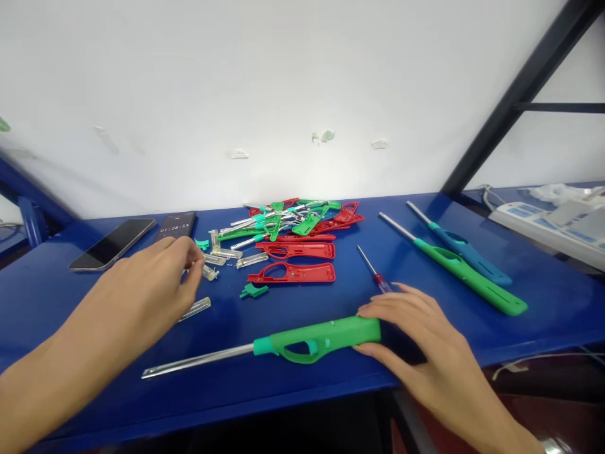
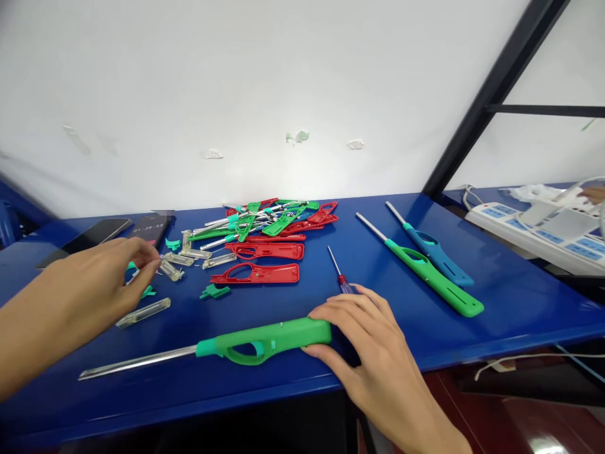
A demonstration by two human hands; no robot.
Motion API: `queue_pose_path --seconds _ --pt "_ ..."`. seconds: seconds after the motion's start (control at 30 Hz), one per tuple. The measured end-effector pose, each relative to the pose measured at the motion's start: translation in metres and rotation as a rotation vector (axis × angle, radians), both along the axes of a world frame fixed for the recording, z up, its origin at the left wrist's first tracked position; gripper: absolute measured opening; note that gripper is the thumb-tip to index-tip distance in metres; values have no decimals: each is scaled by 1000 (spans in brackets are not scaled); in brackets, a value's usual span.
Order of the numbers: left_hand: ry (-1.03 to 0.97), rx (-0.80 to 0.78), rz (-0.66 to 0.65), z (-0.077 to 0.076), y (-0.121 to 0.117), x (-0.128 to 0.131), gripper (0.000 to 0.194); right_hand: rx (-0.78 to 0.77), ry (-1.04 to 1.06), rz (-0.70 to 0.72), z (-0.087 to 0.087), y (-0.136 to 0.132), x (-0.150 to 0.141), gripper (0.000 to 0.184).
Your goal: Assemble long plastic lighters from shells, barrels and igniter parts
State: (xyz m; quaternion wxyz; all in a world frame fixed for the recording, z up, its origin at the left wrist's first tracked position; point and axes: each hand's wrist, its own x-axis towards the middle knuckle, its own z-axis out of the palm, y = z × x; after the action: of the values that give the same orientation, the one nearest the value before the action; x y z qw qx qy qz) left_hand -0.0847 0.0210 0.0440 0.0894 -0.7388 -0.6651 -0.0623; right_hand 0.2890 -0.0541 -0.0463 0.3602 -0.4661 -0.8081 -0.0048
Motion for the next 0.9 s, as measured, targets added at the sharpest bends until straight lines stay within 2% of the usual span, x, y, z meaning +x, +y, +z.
queue_pose_path --seconds 0.1,0.23,0.4,0.5,0.57,0.73,0.8,0.9 --pt "-138 71 -69 6 -21 21 28 63 52 3 0 -6 -14 13" --pt "-388 195 -347 4 -44 42 15 21 23 64 1 -14 -23 22" --pt "-491 247 -504 -12 -49 56 14 10 29 -8 16 -4 -17 20" --pt "-507 252 -581 -27 -47 67 12 -106 -90 1 24 13 -17 38" --pt "-531 257 -622 -36 -46 75 13 -197 -175 58 24 22 -21 50" --pt "-597 210 -683 -46 -46 89 20 -242 -162 76 19 16 -27 39" --pt "-615 191 -679 -46 -46 92 21 -209 -97 35 21 10 -21 36" --pt "-648 159 -676 -48 -46 98 20 -157 1 -148 25 14 -8 26"
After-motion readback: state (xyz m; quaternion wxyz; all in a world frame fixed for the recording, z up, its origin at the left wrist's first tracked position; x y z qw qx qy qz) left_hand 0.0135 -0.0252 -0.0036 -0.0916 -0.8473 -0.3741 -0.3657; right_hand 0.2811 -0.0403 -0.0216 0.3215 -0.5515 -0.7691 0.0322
